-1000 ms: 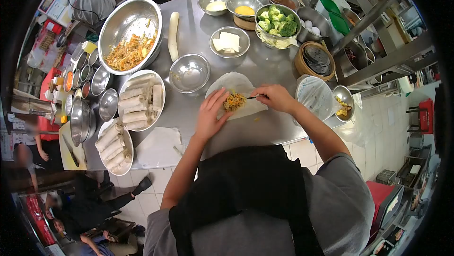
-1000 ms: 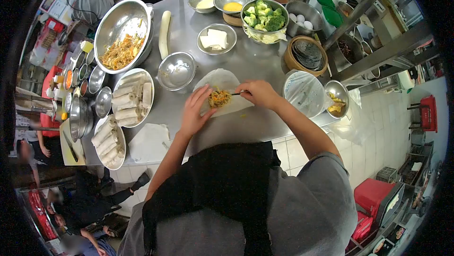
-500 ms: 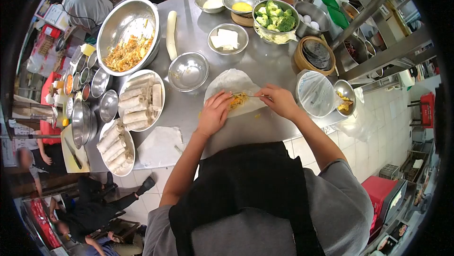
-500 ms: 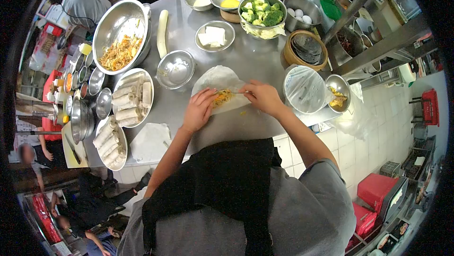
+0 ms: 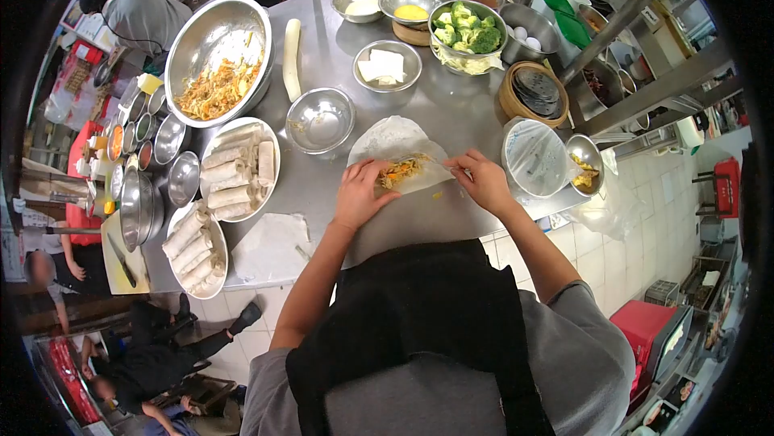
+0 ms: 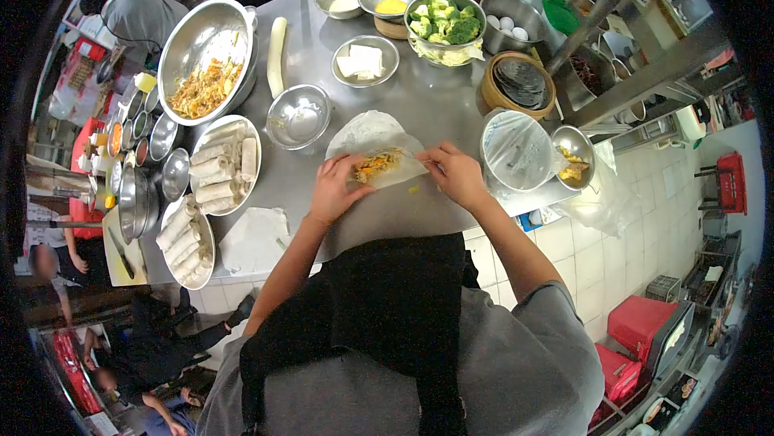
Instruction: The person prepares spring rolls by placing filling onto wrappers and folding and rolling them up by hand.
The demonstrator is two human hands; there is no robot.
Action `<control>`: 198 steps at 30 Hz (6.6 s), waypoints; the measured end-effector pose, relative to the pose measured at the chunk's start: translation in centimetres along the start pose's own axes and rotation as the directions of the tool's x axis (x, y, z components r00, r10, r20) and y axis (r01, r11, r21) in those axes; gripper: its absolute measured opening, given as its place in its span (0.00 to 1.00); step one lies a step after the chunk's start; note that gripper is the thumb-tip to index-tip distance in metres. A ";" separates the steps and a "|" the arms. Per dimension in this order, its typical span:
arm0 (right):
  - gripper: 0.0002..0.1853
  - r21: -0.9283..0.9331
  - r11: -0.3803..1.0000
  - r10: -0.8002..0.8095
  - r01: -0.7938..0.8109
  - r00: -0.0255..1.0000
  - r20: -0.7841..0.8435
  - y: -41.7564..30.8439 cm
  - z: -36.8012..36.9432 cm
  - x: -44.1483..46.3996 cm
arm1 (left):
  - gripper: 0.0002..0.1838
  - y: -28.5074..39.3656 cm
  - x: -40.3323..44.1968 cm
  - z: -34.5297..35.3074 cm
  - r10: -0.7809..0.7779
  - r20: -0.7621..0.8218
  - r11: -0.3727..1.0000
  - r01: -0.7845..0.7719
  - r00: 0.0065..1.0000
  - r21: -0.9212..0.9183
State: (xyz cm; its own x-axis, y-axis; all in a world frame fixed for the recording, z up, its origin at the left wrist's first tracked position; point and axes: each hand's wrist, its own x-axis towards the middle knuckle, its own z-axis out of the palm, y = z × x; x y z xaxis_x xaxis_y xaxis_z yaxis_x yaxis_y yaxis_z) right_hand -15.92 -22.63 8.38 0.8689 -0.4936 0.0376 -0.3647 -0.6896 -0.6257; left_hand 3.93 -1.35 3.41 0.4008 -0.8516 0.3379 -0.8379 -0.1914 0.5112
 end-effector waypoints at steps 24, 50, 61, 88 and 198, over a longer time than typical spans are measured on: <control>0.12 -0.348 0.820 -0.464 0.454 0.884 0.058 -25.0 15.3 30.3 | 0.07 -1.6 0.5 1.1 -0.089 -0.061 0.988 0.081 0.994 -0.128; 0.25 -0.054 0.911 -0.392 0.410 0.898 0.201 0.3 9.7 6.9 | 0.26 -2.7 1.4 1.8 0.026 0.073 0.996 -0.020 0.997 -0.081; 0.30 0.237 0.903 -0.408 0.358 0.888 0.213 1.5 5.8 6.5 | 0.32 -1.6 1.2 -0.8 -0.088 0.142 0.972 0.116 0.986 -0.202; 0.23 0.120 0.905 -0.422 0.409 0.899 0.118 0.2 9.0 6.4 | 0.27 -1.7 2.2 1.7 -0.025 0.178 0.978 0.061 0.984 -0.199; 0.24 0.255 0.959 -0.147 0.122 0.986 0.081 1.0 9.1 4.9 | 0.28 -1.6 2.3 0.7 -0.049 0.083 0.963 0.069 0.995 -0.262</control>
State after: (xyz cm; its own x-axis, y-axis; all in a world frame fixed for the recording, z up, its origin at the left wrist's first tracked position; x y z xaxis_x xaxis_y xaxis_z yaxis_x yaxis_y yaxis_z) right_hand -8.99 -20.88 0.89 0.9375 -0.3418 0.0659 -0.1581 -0.5869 -0.7941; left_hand 5.94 -3.36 2.87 0.4090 -0.8787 0.2463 -0.6821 -0.1151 0.7222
